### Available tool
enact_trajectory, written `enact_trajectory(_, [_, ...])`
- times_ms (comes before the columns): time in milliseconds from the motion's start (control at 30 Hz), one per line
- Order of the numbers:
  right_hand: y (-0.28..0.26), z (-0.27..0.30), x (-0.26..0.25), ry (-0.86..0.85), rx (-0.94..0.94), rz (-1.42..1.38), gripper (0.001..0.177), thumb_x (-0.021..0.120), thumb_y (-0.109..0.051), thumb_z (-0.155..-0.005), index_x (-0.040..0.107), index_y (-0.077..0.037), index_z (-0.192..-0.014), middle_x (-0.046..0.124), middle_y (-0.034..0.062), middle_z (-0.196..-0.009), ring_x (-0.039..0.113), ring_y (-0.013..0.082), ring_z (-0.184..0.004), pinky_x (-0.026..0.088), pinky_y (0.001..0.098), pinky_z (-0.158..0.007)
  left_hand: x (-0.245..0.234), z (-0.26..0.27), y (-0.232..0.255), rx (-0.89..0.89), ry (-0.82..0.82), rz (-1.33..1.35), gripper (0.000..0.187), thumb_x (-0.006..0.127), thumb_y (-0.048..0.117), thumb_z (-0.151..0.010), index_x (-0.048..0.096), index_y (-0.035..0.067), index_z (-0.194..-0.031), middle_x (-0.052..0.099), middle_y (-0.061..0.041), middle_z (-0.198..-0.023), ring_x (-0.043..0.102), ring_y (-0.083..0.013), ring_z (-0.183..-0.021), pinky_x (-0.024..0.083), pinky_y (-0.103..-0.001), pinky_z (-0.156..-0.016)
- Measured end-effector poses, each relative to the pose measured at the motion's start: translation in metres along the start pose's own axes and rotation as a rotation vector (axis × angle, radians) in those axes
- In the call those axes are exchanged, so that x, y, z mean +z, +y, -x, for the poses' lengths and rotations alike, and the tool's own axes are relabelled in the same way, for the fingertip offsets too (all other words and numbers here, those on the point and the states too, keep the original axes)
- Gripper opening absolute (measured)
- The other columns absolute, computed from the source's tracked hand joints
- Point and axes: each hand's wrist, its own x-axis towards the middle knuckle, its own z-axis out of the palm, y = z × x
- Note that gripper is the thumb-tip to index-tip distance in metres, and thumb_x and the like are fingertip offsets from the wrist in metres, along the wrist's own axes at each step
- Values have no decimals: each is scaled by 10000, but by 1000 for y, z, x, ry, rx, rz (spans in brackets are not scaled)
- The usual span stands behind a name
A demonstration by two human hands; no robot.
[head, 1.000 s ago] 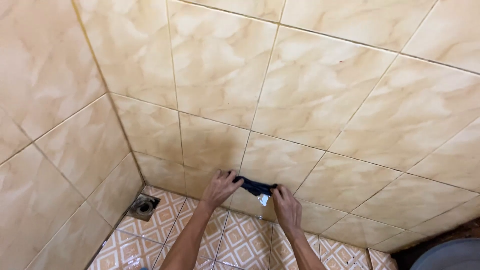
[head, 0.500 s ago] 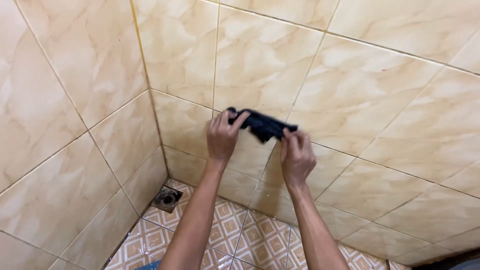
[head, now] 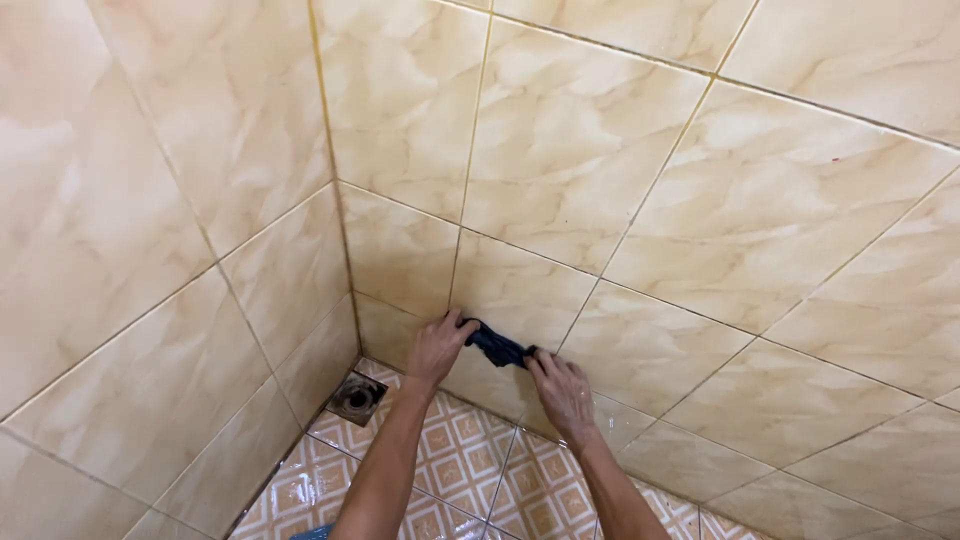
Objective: The person scoops water from a large metal tub into a blue plastic cup and pours it onto the tiled bathroom walls. They then use a black cloth to wipe the wet tiles, repeatedly dipping the cloth into the cup to rinse it while cleaning the wall surfaces.
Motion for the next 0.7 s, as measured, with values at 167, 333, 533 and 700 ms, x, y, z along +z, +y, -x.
enact_trajectory(167, [5,-86,-102,312,88,-13,187,597,-171,-987,681,-292,-1103,624,-51,-1035,706,191,-877,561,354,-673,-93,-64,-7,-284,60,243,234,623,95,-964,716,279,-1074,570,-8,-952,709,-306,-842,631,-444,-679])
enact_trajectory(333, [4,-162,-149,658,186,79,141,679,-199,-983,735,-299,-1065,638,-70,-1003,699,163,-788,535,313,-612,-131,-145,-31,-351,472,254,278,642,96,-960,737,315,-1102,590,54,-1030,712,-216,-970,629,-366,-751])
enact_trajectory(533, [-19,-126,-97,696,292,30,108,713,-165,-958,735,-247,-1025,600,-58,-986,683,173,-789,530,316,-625,-76,-101,-27,-250,478,168,233,700,146,-959,733,300,-1130,598,27,-953,680,-206,-931,617,-334,-727])
enact_trajectory(700, [-37,-53,-27,328,165,24,86,703,-190,-933,683,-264,-973,615,-77,-933,684,159,-761,532,320,-588,-34,-26,-27,-192,143,330,263,679,131,-979,695,287,-1190,664,2,-1058,695,-194,-1030,629,-335,-818])
